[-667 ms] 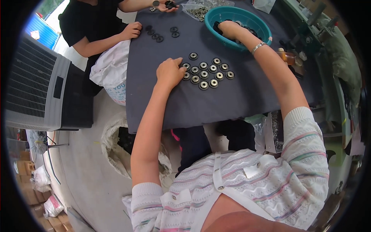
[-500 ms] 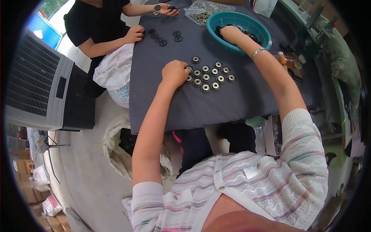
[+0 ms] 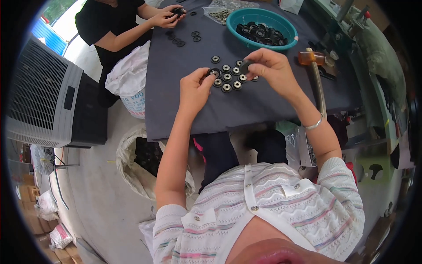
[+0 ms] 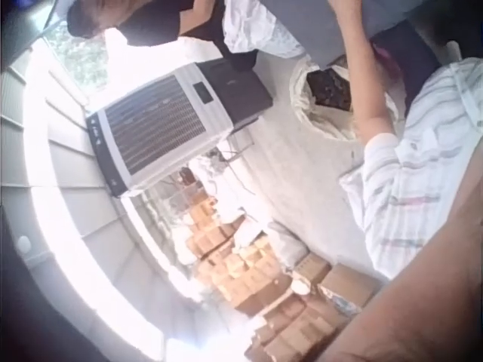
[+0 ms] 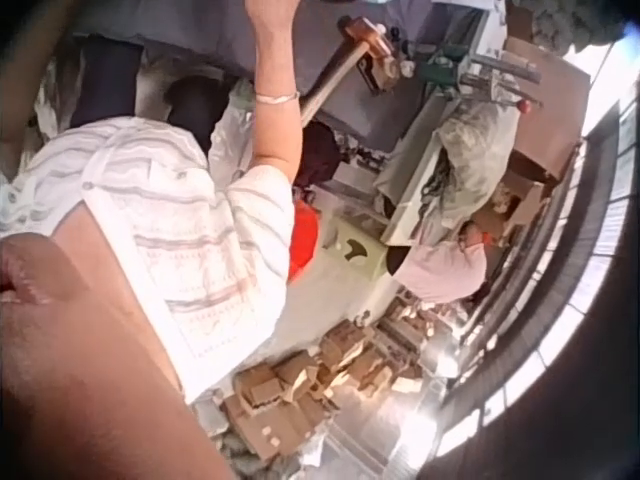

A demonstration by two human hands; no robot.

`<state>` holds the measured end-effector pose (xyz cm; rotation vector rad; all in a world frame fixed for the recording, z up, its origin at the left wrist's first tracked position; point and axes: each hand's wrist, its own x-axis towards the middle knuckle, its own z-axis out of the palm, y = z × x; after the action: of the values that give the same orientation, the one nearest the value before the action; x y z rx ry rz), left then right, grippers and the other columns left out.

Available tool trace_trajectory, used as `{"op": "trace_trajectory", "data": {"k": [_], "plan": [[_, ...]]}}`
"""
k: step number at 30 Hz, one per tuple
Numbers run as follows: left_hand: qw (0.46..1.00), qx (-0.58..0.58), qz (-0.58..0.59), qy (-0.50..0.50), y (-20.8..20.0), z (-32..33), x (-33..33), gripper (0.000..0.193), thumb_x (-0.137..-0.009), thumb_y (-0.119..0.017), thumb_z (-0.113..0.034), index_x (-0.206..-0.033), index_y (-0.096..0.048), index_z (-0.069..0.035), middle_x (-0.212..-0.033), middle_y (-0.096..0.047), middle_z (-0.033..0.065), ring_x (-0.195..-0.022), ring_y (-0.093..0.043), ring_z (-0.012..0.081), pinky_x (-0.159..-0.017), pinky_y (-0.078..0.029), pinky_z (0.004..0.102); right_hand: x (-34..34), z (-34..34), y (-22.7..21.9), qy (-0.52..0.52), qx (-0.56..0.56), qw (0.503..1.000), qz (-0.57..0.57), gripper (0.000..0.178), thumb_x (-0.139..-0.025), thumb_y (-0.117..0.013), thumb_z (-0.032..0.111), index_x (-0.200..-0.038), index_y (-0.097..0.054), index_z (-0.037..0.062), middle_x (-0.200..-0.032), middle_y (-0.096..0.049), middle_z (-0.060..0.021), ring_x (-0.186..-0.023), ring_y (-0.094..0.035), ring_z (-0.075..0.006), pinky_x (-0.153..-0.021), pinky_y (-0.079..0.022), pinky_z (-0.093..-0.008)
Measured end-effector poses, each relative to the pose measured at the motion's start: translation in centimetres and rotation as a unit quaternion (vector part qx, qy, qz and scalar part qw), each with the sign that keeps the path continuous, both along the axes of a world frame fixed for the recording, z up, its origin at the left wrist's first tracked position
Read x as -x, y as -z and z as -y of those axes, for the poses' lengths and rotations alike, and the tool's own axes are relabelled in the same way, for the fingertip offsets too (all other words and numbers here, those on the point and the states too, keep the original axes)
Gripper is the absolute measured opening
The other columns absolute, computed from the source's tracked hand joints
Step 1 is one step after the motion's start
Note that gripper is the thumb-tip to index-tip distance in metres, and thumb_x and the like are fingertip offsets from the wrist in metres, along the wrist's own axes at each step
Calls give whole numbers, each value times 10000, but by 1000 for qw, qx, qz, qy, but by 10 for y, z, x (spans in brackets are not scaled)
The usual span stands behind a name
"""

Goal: The person assembles wheels by fitting rubber rings around metal bearings by hand, lines the assembled pieces on the table, and taps the components with a mallet.

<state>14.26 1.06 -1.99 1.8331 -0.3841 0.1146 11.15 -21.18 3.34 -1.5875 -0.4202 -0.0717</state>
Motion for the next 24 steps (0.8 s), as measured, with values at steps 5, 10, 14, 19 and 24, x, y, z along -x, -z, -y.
{"op": "trace_trajectory", "data": {"k": [5,10,14,19,24], "plan": [[992,124,31,12,-9,14,73,169,-847,-600,-52,-1002,-628,9,-731,-589,1,-586,-542,53,-506,-415,175,54,-20,17,-30,-41,999,17,161,-822,-587,-24,-983,-598,-28,-832,-612,-48,-723,-613,-101,-670,-513,-221],[990,59,127,33,-19,19,109,170,-859,-559,-16,-1012,-605,40,-802,-571,33,-595,-552,67,-529,-444,190,82,-24,21,-27,-52,998,14,146,-812,-599,-30,-958,-599,-28,-837,-589,-38,-724,-613,-97,-662,-505,-213],[986,88,134,51,-27,18,128,175,-855,-541,9,-1015,-603,43,-811,-572,44,-603,-556,75,-532,-444,189,96,-25,20,-12,-47,996,72,130,-795,-614,-41,-925,-604,-40,-836,-571,-37,-725,-612,-96,-650,-502,-209],[980,75,167,75,-30,14,140,198,-853,-499,42,-1024,-596,57,-823,-575,61,-606,-554,87,-535,-441,197,108,-23,19,-10,-16,994,108,157,-781,-621,-68,-934,-593,-48,-887,-555,-73,-754,-618,-128,-654,-514,-218],[975,53,204,75,-34,12,149,220,-838,-489,56,-1031,-596,56,-820,-578,72,-608,-556,96,-542,-435,202,117,-20,13,-5,65,984,164,184,-776,-620,-94,-951,-578,-52,-917,-547,-106,-783,-624,-152,-664,-525,-229]]}}
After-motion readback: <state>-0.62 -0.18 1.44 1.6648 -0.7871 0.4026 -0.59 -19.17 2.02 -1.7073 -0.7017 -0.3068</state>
